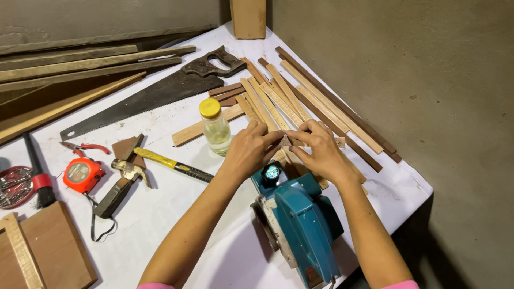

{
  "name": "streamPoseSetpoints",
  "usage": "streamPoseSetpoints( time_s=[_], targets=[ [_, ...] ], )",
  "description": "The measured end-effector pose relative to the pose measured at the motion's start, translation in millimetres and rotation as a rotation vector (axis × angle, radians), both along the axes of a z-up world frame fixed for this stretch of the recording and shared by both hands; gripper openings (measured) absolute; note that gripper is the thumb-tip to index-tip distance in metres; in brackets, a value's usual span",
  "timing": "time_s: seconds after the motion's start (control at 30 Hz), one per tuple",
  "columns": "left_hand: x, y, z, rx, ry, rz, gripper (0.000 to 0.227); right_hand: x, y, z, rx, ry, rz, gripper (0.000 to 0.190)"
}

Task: Measuring and sanding small wooden strips to prepare them for framing.

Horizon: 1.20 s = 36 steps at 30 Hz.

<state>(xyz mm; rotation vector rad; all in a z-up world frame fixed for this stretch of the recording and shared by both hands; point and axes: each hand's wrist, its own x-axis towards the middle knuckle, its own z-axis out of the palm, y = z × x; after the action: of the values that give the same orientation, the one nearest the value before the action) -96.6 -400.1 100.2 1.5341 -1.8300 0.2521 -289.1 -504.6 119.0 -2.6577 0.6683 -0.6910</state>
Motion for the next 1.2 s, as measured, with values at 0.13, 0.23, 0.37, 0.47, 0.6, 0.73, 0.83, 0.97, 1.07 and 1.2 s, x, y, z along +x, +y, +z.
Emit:
streamPoseSetpoints(
  time_s=[0.13,0.23,0.37,0.47,0.6,0.73,0.83,0.97,1.07,1.2],
  targets=[
    [7,34,14,-0.031,0.011,0.024,0.023,11,26,18,0.026,0.007,0.044,0.04],
    [14,58,20,-0.065,-0.002,0.052,0.024,22,47,33,0.018,0.022,0.059,0.036],
    [23,97,29,-0.081,0.01,0.102,0.023,37,84,52,-0.037,-0.001,0.153,0.036],
    [32,127,32,-0.087,0.009,0.142,0.023,49,112,60,0.005,0.018,0.184,0.033],
    [40,172,31,-0.057,-0.006,0.193,0.025,63,144,53,-0.066,0.043,0.252,0.037],
    [48,221,24,-0.056,0.008,0.246,0.025,80,187,51,-0.018,0.088,0.3,0.038],
    [51,261,14,-0.046,0.036,0.304,0.022,91,216,32,-0.021,0.083,0.323,0.041],
    [54,316,-4,-0.008,0.073,0.383,0.021,104,259,7,0.009,0.059,0.411,0.042],
    [54,356,-17,0.006,0.101,0.435,0.021,112,293,-9,0.052,0.07,0.457,0.042],
    [49,404,-37,0.026,0.144,0.502,0.018,119,333,-31,0.13,0.099,0.496,0.044]
  ],
)
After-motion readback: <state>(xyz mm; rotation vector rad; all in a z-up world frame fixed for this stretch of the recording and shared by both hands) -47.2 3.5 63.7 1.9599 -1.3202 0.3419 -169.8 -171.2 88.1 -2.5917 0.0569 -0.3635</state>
